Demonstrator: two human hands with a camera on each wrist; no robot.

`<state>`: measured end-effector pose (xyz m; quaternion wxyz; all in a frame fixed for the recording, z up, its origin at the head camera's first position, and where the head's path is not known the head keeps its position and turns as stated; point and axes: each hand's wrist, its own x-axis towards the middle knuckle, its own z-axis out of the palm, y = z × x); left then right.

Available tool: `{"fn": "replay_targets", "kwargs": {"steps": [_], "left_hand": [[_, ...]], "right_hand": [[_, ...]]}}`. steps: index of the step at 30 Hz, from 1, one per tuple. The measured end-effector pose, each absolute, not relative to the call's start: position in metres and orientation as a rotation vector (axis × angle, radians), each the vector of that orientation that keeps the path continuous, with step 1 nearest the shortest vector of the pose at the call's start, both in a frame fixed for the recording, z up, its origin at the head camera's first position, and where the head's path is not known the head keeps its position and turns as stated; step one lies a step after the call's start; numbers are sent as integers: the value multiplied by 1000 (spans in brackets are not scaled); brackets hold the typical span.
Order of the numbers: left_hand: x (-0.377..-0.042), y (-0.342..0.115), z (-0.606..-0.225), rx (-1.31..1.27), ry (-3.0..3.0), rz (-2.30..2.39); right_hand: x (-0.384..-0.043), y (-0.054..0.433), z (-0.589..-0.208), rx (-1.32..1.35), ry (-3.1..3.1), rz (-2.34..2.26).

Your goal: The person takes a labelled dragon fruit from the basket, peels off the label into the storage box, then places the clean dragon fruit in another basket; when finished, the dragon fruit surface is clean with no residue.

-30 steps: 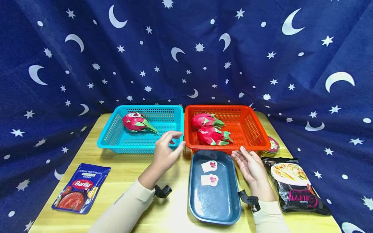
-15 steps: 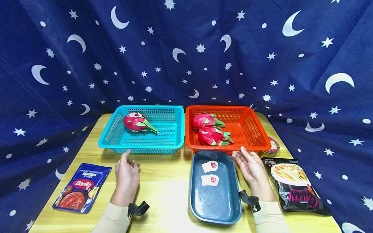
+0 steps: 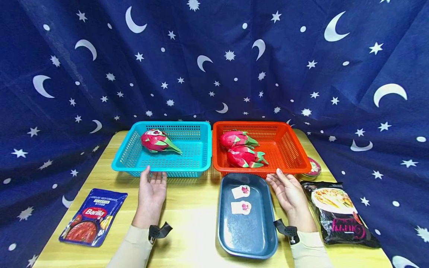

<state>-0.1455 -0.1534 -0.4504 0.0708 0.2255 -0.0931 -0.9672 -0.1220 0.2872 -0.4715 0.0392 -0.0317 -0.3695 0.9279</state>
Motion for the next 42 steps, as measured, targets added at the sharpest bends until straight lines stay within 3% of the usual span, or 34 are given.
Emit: {"fn": "replay_targets", "kwargs": {"steps": [10, 20, 26, 32, 36, 42], "left_hand": [[-154, -157, -463, 556, -337, -2816], [-155, -157, -468, 494, -369, -2821], [-157, -158, -469, 481, -370, -2808], [-158, -159, -471, 440, -377, -2805], [-158, -161, -474, 406, -404, -2799], [-158, -160, -478, 362, -487, -2800]], "right_hand": [[-122, 286, -471, -138, -1235, 2759], [-101, 296, -437, -368, -2083, 2185], [-102, 282, -403, -117, -2483, 1787], [-143, 224, -357, 412, -2648, 1619], [-190, 160, -338, 704, -2708, 1581], [-262, 63, -341, 822, -2855, 1574]]}}
